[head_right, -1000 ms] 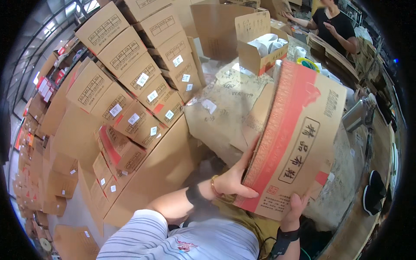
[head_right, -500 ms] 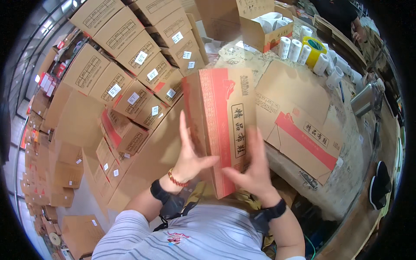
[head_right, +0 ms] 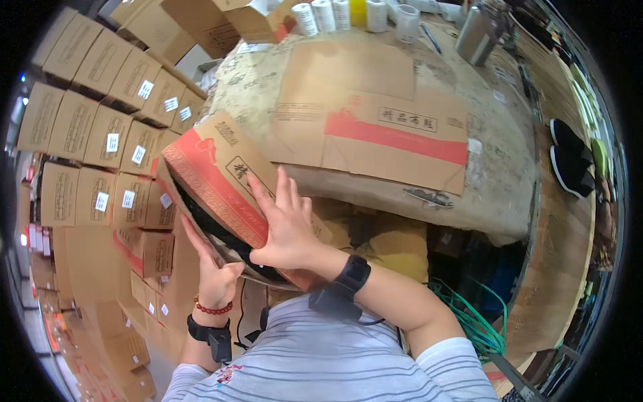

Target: The recorder is packing shoes into boxes, writing on boxes, and organizing them in a warehouse environment.

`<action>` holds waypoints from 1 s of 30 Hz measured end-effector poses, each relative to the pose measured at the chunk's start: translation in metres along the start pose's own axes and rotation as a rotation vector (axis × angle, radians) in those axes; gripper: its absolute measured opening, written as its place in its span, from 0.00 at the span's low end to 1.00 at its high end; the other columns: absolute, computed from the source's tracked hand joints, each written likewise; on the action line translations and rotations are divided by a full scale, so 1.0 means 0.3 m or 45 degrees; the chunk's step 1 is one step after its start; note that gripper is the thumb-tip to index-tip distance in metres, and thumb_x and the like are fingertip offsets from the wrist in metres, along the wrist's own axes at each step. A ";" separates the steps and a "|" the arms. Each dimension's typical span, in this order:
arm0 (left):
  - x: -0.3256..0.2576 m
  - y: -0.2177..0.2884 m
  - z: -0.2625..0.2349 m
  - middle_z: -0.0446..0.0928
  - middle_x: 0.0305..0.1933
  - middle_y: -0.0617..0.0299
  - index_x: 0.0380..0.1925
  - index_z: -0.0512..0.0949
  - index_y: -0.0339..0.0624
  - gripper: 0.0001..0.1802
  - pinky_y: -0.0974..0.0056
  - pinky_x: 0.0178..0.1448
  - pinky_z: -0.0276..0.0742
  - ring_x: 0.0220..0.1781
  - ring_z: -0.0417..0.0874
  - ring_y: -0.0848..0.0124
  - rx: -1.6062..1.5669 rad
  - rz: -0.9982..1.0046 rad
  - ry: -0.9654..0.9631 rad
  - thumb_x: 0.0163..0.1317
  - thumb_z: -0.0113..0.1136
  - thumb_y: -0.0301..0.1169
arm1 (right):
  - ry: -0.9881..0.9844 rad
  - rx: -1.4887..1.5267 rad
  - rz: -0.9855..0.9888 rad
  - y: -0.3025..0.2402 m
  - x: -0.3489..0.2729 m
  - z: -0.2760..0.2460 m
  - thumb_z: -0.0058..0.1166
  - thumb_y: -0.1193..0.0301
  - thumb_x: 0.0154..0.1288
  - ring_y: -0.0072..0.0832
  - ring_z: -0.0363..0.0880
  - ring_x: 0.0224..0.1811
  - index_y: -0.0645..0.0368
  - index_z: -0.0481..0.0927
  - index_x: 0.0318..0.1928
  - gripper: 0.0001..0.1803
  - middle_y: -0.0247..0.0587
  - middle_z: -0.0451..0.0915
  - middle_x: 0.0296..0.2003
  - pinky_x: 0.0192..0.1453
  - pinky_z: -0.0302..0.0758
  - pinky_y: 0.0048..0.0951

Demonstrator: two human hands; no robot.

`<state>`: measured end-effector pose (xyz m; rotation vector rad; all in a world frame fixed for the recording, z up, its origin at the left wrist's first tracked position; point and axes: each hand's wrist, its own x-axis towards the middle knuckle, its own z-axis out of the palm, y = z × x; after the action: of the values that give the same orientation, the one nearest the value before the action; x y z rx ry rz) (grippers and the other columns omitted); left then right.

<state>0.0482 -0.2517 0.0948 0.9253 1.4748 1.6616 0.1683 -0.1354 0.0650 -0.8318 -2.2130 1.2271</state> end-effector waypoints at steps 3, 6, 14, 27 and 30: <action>0.018 0.018 0.008 0.32 0.76 0.54 0.70 0.23 0.44 0.74 0.57 0.76 0.37 0.77 0.36 0.61 0.128 -0.064 -0.011 0.34 0.74 0.35 | 0.037 0.005 -0.044 0.002 0.005 -0.042 0.63 0.63 0.29 0.69 0.42 0.69 0.41 0.46 0.73 0.64 0.75 0.40 0.67 0.63 0.48 0.60; 0.028 0.015 0.005 0.33 0.76 0.53 0.70 0.24 0.42 0.76 0.56 0.76 0.36 0.77 0.37 0.61 0.111 -0.019 -0.041 0.36 0.76 0.44 | 0.085 -0.003 -0.092 -0.008 0.016 -0.062 0.64 0.63 0.29 0.68 0.43 0.68 0.42 0.46 0.73 0.64 0.74 0.40 0.66 0.63 0.48 0.60; 0.065 0.024 0.027 0.35 0.76 0.56 0.71 0.24 0.46 0.74 0.56 0.76 0.41 0.76 0.40 0.61 -0.052 -0.129 -0.079 0.38 0.76 0.38 | 0.152 -0.172 -0.092 -0.032 0.054 -0.127 0.64 0.61 0.28 0.65 0.47 0.66 0.45 0.49 0.72 0.63 0.72 0.46 0.64 0.60 0.53 0.58; -0.129 -0.090 -0.282 0.63 0.67 0.57 0.66 0.58 0.38 0.33 0.56 0.70 0.62 0.67 0.65 0.61 -0.914 -0.343 0.006 0.59 0.48 0.32 | -0.144 -0.293 -0.584 -0.294 0.000 0.019 0.65 0.58 0.43 0.65 0.50 0.64 0.51 0.63 0.66 0.46 0.68 0.49 0.65 0.58 0.54 0.59; -0.230 0.022 -0.415 0.65 0.65 0.51 0.66 0.57 0.37 0.40 0.51 0.67 0.65 0.65 0.68 0.55 -0.734 -0.094 0.283 0.52 0.50 0.40 | -0.421 0.107 -0.743 -0.324 -0.012 0.065 0.64 0.64 0.49 0.60 0.52 0.65 0.52 0.65 0.65 0.40 0.64 0.50 0.65 0.61 0.55 0.56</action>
<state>-0.0273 -0.3722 0.0867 0.3743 1.0451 2.0240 0.1312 -0.1895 0.1394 0.0747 -2.3854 1.2001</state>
